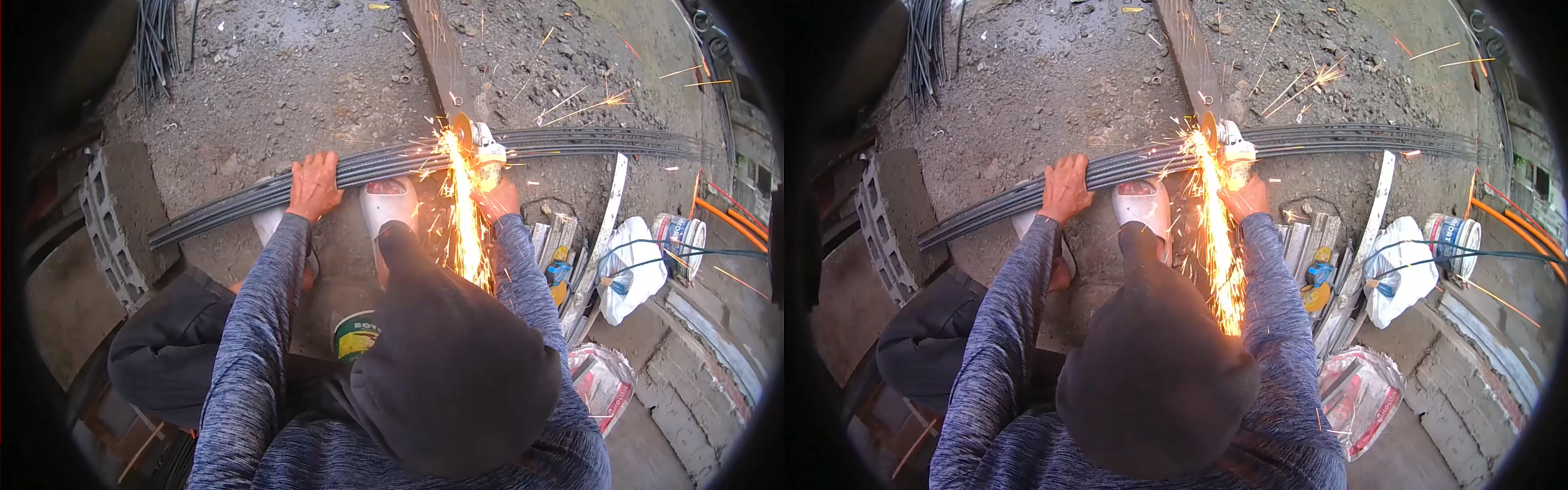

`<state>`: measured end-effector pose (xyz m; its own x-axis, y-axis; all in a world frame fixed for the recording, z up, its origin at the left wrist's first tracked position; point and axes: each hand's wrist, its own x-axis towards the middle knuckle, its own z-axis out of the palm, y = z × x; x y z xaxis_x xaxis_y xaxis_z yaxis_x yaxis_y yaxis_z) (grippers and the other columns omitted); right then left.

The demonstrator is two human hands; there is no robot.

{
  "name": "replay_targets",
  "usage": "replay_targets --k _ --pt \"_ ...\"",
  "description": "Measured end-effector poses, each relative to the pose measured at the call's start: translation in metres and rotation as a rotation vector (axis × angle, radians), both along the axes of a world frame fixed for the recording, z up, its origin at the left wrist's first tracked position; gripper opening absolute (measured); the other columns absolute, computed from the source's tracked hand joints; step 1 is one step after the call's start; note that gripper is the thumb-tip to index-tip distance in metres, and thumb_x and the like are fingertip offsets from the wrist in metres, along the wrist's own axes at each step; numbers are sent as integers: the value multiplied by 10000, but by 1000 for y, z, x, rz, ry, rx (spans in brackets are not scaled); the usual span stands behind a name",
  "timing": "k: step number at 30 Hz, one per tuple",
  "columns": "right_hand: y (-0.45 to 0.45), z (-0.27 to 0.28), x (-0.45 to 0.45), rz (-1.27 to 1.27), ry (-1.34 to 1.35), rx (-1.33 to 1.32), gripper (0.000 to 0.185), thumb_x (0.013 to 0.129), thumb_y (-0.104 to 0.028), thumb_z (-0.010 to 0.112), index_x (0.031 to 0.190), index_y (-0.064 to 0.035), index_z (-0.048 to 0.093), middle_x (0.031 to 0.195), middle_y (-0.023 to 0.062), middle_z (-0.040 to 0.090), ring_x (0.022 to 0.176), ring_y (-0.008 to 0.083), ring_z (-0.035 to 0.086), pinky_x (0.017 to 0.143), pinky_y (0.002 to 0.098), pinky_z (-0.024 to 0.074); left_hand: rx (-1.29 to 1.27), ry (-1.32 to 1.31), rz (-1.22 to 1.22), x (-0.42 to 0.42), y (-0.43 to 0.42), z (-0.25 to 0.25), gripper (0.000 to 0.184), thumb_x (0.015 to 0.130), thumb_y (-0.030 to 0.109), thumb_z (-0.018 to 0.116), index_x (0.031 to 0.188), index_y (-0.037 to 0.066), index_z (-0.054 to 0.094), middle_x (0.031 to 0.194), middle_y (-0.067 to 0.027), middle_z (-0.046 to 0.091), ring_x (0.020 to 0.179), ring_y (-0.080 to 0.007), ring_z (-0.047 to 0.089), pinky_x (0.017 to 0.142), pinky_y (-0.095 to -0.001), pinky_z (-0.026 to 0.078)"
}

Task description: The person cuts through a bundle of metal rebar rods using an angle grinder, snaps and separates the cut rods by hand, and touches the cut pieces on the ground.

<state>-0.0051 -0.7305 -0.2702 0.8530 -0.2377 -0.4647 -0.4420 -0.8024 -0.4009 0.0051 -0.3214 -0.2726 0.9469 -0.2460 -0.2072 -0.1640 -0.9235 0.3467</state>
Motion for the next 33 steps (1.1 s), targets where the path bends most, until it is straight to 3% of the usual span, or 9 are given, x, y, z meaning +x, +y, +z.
replay_targets --k 5,8,11,20,26,29,33 --pt "22 42 12 -100 65 79 519 741 -335 803 1075 46 689 995 248 745 946 398 730 856 435 572 -2 -1 3 1 -1 -1 460 708 214 827 1069 96 567 1032 -127 641 1040 -340 622 863 -501 430" --pt "3 15 4 -37 5 160 510 715 -316 815 1058 39 690 1003 238 748 944 379 735 859 429 573 2 -6 4 1 -1 -2 462 712 219 824 1078 97 569 1033 -126 642 1036 -341 623 861 -500 431" --pt "17 42 8 -91 76 80 511 693 -301 807 1060 33 687 997 233 749 933 363 739 859 430 573 10 -2 12 1 -2 -3 466 717 224 819 1093 97 574 1037 -122 642 1041 -338 621 861 -500 431" --pt "3 30 -15 -55 63 131 522 682 -293 806 1079 21 683 965 217 751 904 362 738 839 427 578 -1 -8 10 0 -1 -4 467 718 211 810 1107 97 578 1054 -122 642 1066 -338 615 867 -508 429" --pt "19 56 -14 -74 99 -61 533 667 -289 836 1077 16 686 969 216 753 891 352 742 829 414 580 8 17 8 1 -1 -2 449 723 209 803 1094 95 577 1056 -125 642 1055 -343 616 872 -513 427" --pt "11 46 -21 -94 67 79 538 663 -295 843 1077 12 689 973 212 756 892 343 744 826 413 580 -17 -17 13 0 -1 -4 442 726 211 801 1089 96 577 1043 -126 640 1044 -345 617 863 -513 426" --pt "14 50 -22 -83 51 39 558 657 -301 840 1071 38 682 961 225 753 888 344 745 823 421 581 -7 -14 8 0 -1 -4 434 729 215 798 1081 98 572 1022 -123 637 1033 -343 618 851 -507 426"
